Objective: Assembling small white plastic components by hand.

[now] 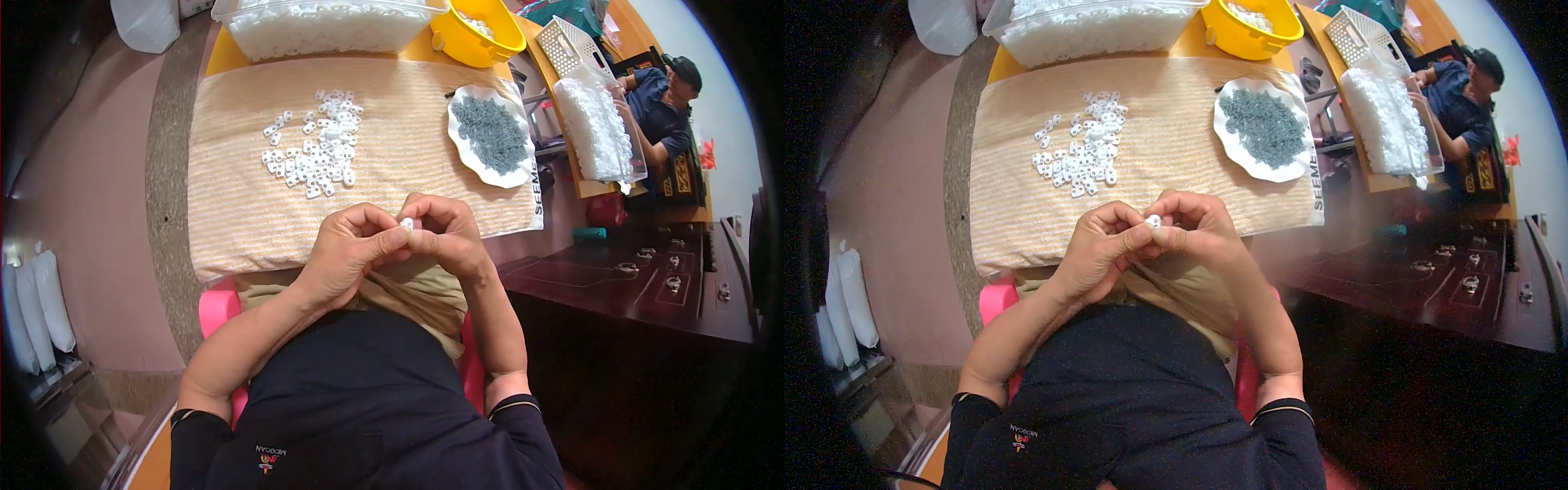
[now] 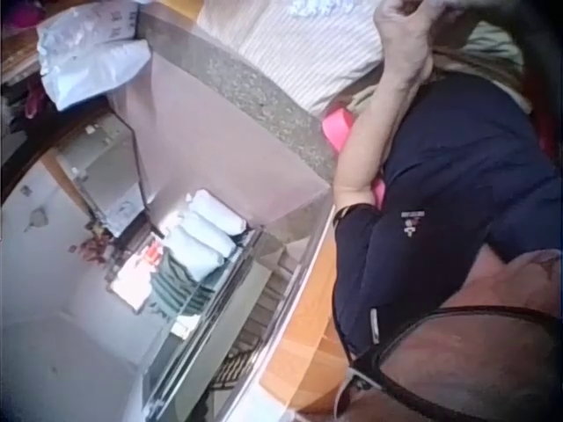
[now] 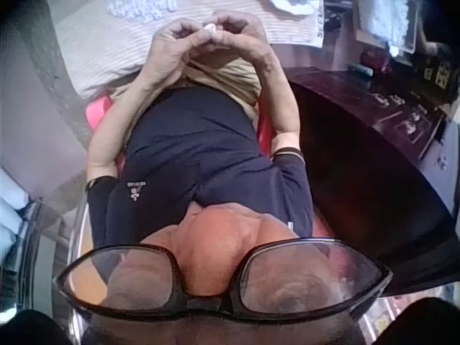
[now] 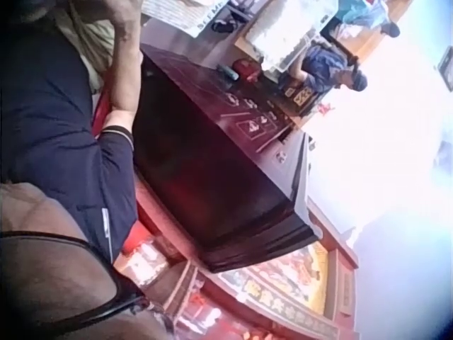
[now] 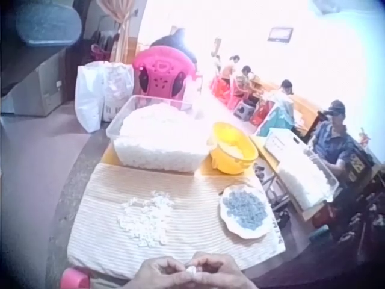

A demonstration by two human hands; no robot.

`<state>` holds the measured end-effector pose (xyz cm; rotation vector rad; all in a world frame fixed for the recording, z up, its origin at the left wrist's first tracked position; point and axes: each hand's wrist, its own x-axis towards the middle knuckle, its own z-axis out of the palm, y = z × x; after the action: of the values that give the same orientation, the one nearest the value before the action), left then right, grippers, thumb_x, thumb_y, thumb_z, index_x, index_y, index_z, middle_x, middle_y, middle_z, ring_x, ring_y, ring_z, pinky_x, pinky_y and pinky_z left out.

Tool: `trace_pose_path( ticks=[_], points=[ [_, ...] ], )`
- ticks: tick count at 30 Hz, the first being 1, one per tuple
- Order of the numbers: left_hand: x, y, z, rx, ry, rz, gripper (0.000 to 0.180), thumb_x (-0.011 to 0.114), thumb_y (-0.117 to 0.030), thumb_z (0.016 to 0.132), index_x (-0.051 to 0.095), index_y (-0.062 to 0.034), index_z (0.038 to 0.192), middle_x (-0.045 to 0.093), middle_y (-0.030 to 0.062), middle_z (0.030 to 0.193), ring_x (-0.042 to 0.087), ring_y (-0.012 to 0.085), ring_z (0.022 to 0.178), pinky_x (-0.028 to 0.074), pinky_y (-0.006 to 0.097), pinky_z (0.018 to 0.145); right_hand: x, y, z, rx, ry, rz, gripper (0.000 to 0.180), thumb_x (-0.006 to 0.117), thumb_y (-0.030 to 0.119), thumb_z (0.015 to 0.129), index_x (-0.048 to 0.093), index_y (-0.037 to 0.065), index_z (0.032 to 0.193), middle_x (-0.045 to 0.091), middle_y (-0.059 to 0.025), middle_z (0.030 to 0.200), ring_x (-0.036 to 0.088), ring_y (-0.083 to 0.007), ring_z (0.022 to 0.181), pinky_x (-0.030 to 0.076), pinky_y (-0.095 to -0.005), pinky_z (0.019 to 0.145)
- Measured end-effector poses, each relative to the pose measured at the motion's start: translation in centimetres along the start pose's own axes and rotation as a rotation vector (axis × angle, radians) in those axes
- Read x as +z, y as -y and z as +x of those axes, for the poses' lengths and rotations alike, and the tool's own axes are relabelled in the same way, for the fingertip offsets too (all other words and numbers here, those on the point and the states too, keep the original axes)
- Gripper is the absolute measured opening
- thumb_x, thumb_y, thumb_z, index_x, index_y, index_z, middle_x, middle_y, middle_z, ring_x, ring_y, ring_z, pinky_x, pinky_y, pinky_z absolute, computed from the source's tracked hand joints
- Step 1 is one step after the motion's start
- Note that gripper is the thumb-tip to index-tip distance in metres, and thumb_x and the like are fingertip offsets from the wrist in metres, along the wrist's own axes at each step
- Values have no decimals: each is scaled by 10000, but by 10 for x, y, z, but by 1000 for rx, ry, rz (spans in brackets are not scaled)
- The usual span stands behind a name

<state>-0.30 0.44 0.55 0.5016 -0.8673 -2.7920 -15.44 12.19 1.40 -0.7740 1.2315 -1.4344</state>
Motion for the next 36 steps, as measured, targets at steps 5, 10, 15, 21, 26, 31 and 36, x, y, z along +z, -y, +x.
trace_pose_path(
  ticks=[5, 10, 15, 21, 26, 31, 36],
  points=[
    [20, -5, -9, 173, -89, 202, 135, 659, -27, 869, 619, 17, 991, 659, 84, 923, 637, 126, 819, 535, 234, 738, -1, 5, -1, -72, 4, 133, 157, 677, 86, 856, 591, -13, 942, 558, -34, 861, 574, -104, 767, 504, -236, 700],
    [53, -34, -58, 502, 32, 201, 117, 609, 21, 873, 606, 21, 990, 572, 174, 1092, 603, 206, 923, 534, 342, 796, -8, 10, 0, -210, -166, 308, 125, 654, 91, 862, 588, 7, 927, 546, -72, 886, 553, -126, 740, 545, -305, 697],
    [96, -65, -108, 803, 466, -110, 171, 641, -203, 902, 610, -37, 876, 550, 227, 1003, 593, 339, 835, 545, 418, 716, -18, -2, 7, -214, -185, 324, 124, 647, 82, 868, 598, 17, 962, 581, -99, 928, 568, -130, 700, 580, -323, 682],
    [119, -78, -151, 475, 563, -75, 181, 671, -320, 851, 634, -174, 951, 436, 143, 1147, 478, 324, 1083, 491, 460, 868, -22, -6, 3, -203, -184, 289, 127, 662, 81, 865, 603, 24, 961, 604, -78, 894, 576, -112, 678, 582, -315, 667],
    [130, -77, -153, 440, 752, -196, 282, 620, -494, 869, 661, -314, 1082, 335, 233, 1370, 384, 381, 1219, 424, 428, 981, -23, -9, 3, -180, -176, 245, 123, 658, 72, 865, 603, 15, 959, 608, -74, 879, 588, -114, 687, 583, -314, 671],
    [133, -100, -137, 306, 800, -78, 370, 579, -543, 875, 619, -334, 1177, 288, 197, 1412, 328, 378, 1294, 389, 459, 1031, -17, -6, 7, -159, -213, 211, 114, 664, 67, 859, 609, 15, 944, 614, -62, 841, 580, -110, 670, 562, -293, 638],
    [129, -104, -118, 302, 753, -110, 338, 567, -528, 885, 607, -316, 1145, 301, 182, 1368, 333, 361, 1262, 389, 454, 1016, -28, -12, 6, -151, -239, 191, 112, 672, 68, 855, 616, 20, 939, 622, -50, 829, 570, -106, 662, 524, -272, 612]
  ],
)
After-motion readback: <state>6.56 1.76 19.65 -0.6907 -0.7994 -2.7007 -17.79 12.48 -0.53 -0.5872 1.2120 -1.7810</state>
